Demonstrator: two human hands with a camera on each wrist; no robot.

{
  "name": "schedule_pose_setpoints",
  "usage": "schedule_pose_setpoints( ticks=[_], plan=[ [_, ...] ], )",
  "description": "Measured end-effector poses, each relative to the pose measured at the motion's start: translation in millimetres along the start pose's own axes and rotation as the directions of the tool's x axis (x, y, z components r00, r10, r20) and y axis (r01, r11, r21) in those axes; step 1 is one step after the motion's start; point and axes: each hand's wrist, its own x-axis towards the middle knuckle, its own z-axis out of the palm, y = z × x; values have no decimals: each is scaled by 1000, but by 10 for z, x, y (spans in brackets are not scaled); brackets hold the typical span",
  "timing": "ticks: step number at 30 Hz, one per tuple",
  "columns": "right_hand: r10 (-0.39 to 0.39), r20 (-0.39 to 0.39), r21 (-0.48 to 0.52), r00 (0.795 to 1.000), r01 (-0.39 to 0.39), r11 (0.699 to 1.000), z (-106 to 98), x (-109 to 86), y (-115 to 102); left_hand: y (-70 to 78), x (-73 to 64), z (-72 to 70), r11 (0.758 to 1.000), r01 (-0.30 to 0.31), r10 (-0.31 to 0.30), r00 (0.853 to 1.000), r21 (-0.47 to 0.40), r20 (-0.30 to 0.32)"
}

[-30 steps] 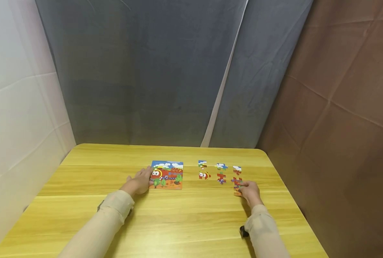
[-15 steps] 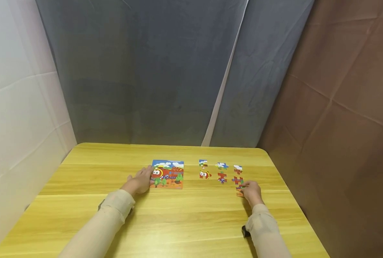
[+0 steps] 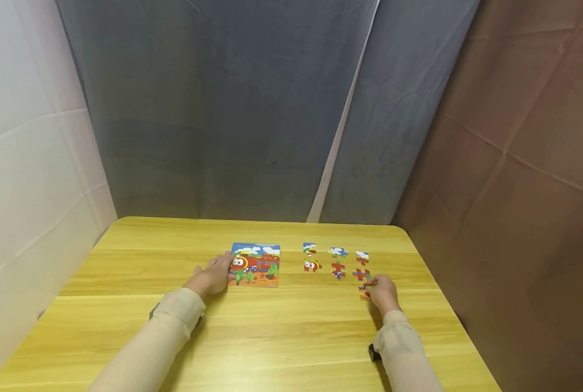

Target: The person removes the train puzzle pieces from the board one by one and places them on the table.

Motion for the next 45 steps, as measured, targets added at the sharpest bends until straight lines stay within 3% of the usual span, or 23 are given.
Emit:
schedule_pose_setpoints(
  ticks=[6, 13, 18, 25, 33, 45],
  plan=[
    [-9, -8, 10, 1000, 9, 1000, -8, -12, -4, 2, -4, -2, 1000, -6, 6, 1000, 8, 2],
    [17, 10, 111, 1000, -18, 994, -61, -43, -41, 0, -8, -3, 1000, -6, 6, 1000, 0, 5],
    [-6, -53, 36, 999, 8, 999, -79, -44, -66, 4, -11, -14, 1000, -9, 9, 1000, 7, 9],
    [-12, -77, 44, 997, 15, 999, -78, -25, -133, 9, -16, -26, 1000, -4, 4, 1000, 12, 18],
    [25, -36, 248, 999, -15, 969, -46, -12, -211, -2, -6, -12, 1000, 1, -1, 1000, -4, 8],
    [-15, -11, 321, 1000, 18, 947, 42, 12, -364, -17, 26, 9, 1000, -5, 5, 1000, 2, 0]
  ],
)
